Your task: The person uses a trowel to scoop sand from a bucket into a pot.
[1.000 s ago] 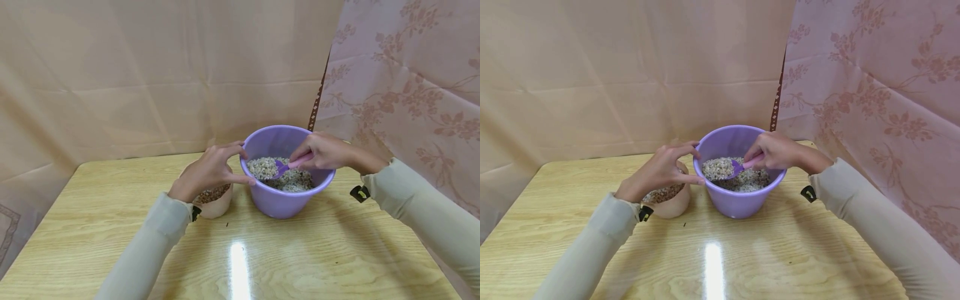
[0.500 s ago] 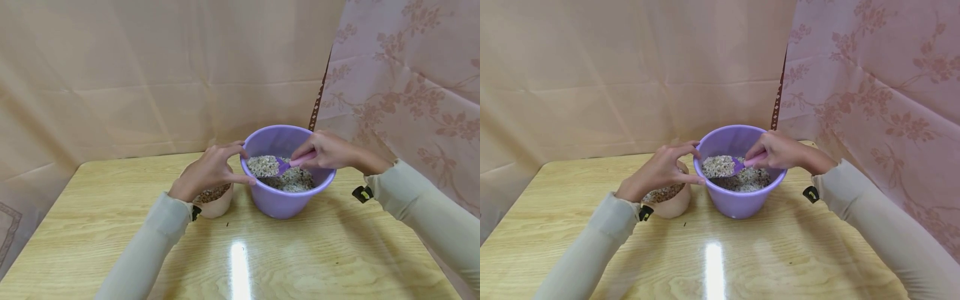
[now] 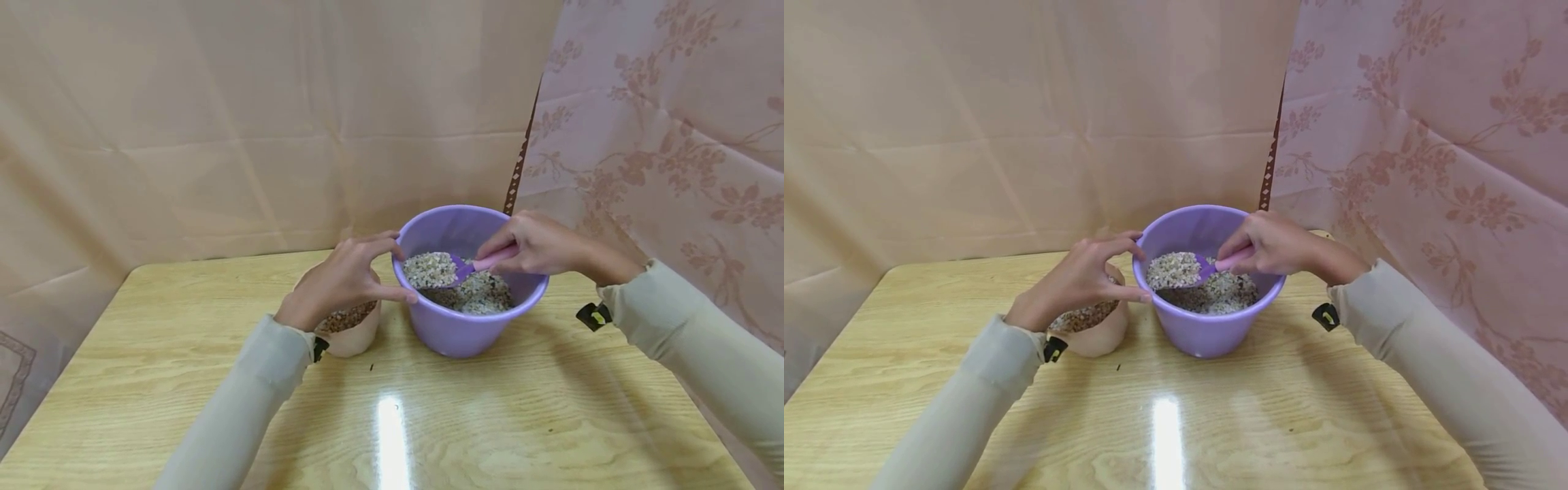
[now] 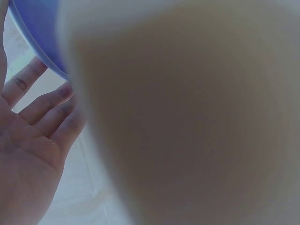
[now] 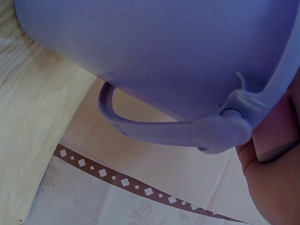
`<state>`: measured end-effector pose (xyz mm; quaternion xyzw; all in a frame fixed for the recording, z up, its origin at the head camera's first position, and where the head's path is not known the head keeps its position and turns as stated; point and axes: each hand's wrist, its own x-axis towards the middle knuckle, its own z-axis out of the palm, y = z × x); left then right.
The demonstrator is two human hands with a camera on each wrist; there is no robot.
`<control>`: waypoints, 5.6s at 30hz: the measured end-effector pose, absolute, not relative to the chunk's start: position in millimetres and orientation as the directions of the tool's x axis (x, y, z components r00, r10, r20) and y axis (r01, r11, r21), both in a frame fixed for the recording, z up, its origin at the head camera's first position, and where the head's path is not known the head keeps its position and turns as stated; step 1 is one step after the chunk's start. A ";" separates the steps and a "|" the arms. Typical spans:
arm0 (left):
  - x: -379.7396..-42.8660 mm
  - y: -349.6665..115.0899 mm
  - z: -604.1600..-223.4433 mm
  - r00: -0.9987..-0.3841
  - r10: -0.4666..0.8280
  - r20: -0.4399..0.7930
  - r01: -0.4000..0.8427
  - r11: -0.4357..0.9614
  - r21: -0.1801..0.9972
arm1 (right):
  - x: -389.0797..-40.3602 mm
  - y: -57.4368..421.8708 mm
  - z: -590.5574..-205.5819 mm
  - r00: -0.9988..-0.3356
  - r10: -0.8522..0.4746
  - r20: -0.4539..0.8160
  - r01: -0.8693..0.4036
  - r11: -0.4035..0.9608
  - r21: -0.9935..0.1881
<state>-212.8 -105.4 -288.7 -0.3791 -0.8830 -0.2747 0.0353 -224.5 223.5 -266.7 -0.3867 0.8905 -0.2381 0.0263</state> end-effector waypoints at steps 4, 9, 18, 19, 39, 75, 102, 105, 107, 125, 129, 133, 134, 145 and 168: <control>-212.9 -105.6 -289.5 -0.702 0.657 0.276 0.695 0.548 0.464 | -223.3 223.5 -264.5 -0.704 -0.697 0.137 -0.668 0.583 -0.462; -213.7 -105.6 -290.1 -0.683 0.669 0.295 0.714 0.524 0.464 | -221.5 223.3 -259.5 -0.717 -0.685 0.128 -0.645 0.583 -0.493; -212.9 -105.1 -288.6 -0.692 0.667 0.276 0.702 0.532 0.474 | -221.9 225.0 -257.2 -0.709 -0.691 0.143 -0.653 0.565 -0.504; -212.7 -105.2 -288.4 -0.693 0.667 0.272 0.700 0.533 0.476 | -222.3 225.5 -257.6 -0.707 -0.691 0.147 -0.655 0.563 -0.503; -212.8 -105.0 -289.1 -0.682 0.678 0.275 0.712 0.527 0.465 | -218.8 231.1 -253.2 -0.700 -0.688 0.192 -0.677 0.555 -0.484; -214.4 -132.3 -286.5 -0.749 0.635 0.188 0.619 0.571 0.539 | -216.3 230.5 -222.7 -0.733 -0.654 0.186 -0.654 0.603 -0.457; -204.6 -205.6 -306.3 -0.834 0.536 0.131 0.539 0.739 0.403 | -222.4 211.6 -222.8 -0.661 -0.715 0.225 -0.737 0.563 -0.374; -203.1 -208.6 -307.3 -0.846 0.522 0.110 0.516 0.748 0.417 | -223.6 209.8 -224.5 -0.645 -0.729 0.232 -0.750 0.544 -0.376; -202.6 -210.2 -308.0 -0.852 0.514 0.099 0.503 0.753 0.424 | -224.3 208.7 -225.6 -0.626 -0.742 0.240 -0.764 0.521 -0.380; -198.5 -223.6 -311.5 -0.862 0.498 0.091 0.486 0.763 0.425 | -228.1 189.8 -228.0 -0.572 -0.787 0.232 -0.791 0.454 -0.409; -198.1 -223.6 -311.6 -0.862 0.498 0.096 0.489 0.766 0.417 | -228.1 184.2 -227.3 -0.550 -0.798 0.245 -0.809 0.436 -0.395; -196.8 -223.5 -311.4 -0.860 0.498 0.112 0.496 0.764 0.412 | -227.2 178.6 -226.8 -0.545 -0.801 0.248 -0.810 0.427 -0.403; -196.6 -223.6 -311.6 -0.857 0.501 0.119 0.502 0.761 0.411 | -227.1 177.3 -226.8 -0.548 -0.800 0.245 -0.806 0.426 -0.411; -194.9 -228.3 -315.5 -0.839 0.519 0.164 0.538 0.748 0.389 | -228.3 163.9 -227.8 -0.515 -0.825 0.234 -0.836 0.422 -0.351; -193.4 -229.9 -317.5 -0.836 0.519 0.178 0.545 0.745 0.384 | -229.2 134.7 -222.6 -0.481 -0.859 0.177 -0.856 0.416 -0.308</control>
